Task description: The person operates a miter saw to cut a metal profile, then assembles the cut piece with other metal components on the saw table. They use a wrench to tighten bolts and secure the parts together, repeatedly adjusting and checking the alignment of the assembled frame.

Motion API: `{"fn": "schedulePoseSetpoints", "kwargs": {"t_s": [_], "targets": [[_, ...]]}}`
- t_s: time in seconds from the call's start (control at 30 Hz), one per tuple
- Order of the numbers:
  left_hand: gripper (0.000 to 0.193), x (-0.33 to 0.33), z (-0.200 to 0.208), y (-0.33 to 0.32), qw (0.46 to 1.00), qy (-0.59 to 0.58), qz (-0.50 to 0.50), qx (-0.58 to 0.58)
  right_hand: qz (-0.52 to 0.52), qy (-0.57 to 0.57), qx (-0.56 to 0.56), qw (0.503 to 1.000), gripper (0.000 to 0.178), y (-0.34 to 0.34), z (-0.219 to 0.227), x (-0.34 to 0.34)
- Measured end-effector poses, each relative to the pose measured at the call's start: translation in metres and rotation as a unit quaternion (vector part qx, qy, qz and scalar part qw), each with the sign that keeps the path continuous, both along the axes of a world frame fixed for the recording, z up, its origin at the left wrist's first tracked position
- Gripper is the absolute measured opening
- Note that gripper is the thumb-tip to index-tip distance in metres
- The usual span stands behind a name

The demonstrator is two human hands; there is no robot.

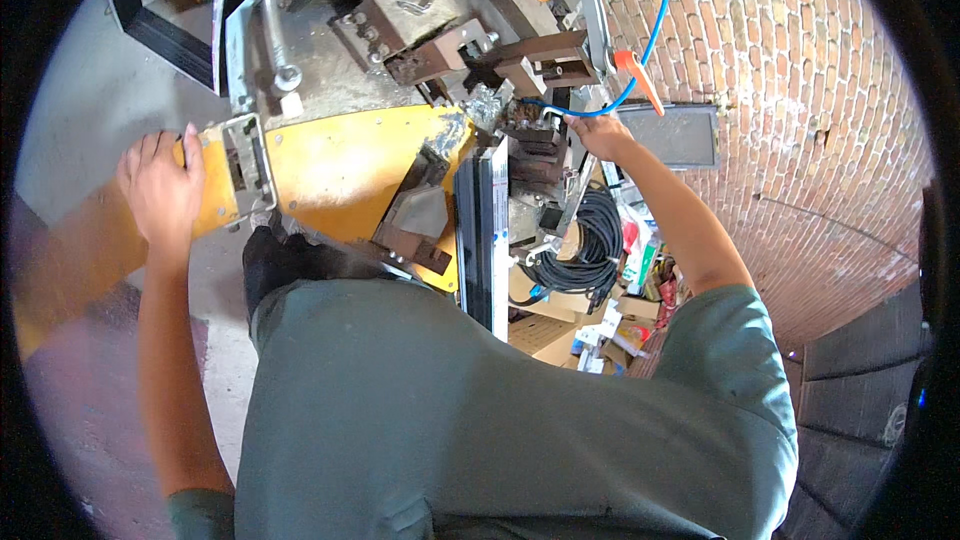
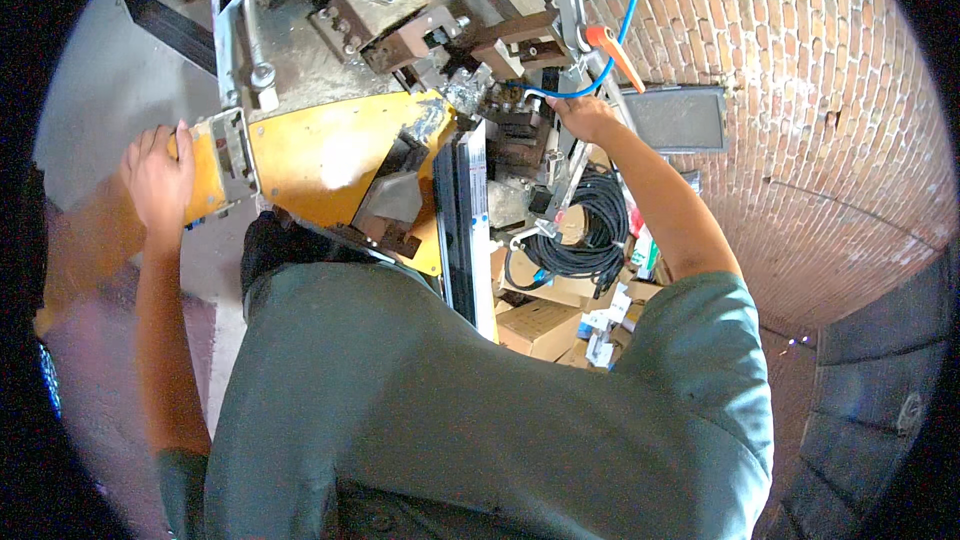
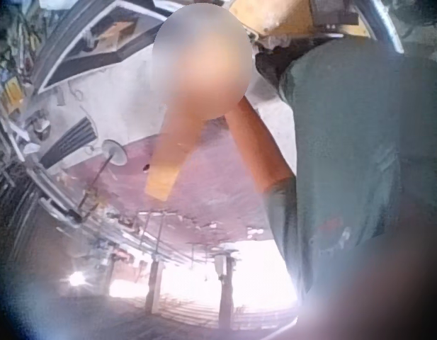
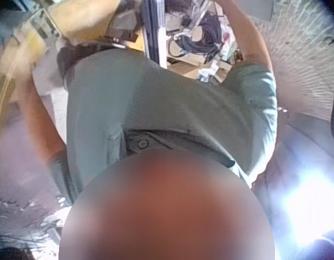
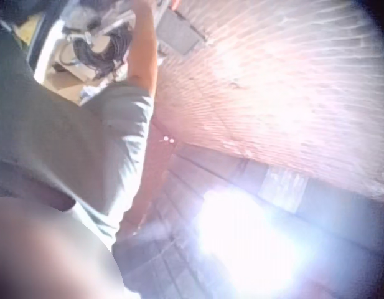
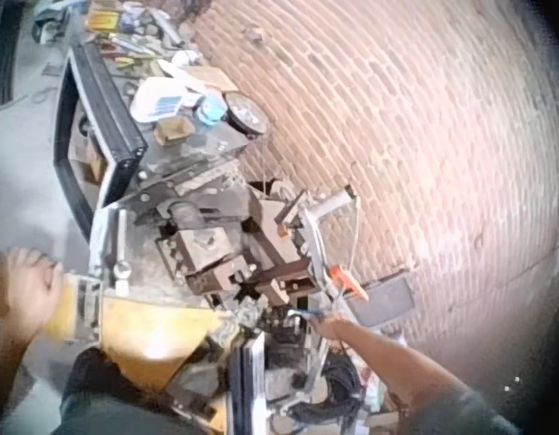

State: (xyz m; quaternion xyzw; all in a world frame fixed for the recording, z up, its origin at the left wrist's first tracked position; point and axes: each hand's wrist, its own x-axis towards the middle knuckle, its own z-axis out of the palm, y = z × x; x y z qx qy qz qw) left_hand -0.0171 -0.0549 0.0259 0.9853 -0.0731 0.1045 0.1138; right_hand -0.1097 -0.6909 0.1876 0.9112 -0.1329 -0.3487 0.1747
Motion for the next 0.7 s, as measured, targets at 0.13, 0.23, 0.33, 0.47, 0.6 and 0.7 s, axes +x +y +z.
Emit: {"fn": "schedulePoseSetpoints", "kwargs": {"t_s": [0.13,0.23,0.33,0.47,0.6,0.7], "targets": [[0.040,0.001,-0.001,0.001,0.999,-0.029,0.002,-0.017,-0.052,0.115,-0.022,0.992,0.080,-0.006,0.001,0.026],[0.039,0.002,-0.003,0.000,1.000,-0.022,0.006,0.008,-0.050,0.110,0.005,0.993,0.082,-0.006,0.003,0.029],[0.037,0.000,-0.004,0.000,1.000,0.010,0.008,-0.017,-0.045,0.074,0.079,0.993,0.072,-0.007,0.012,0.027],[0.036,0.002,-0.004,-0.002,0.999,0.018,-0.001,0.028,-0.150,-0.075,0.280,0.945,0.046,-0.012,0.022,0.013],[0.037,0.002,-0.001,-0.001,0.998,0.053,0.004,0.043,-0.183,-0.099,0.211,0.955,0.059,-0.032,0.008,-0.011],[0.038,0.001,0.001,-0.002,0.997,0.062,0.003,0.039,-0.200,-0.160,0.186,0.949,0.056,-0.052,0.008,-0.046]]}}
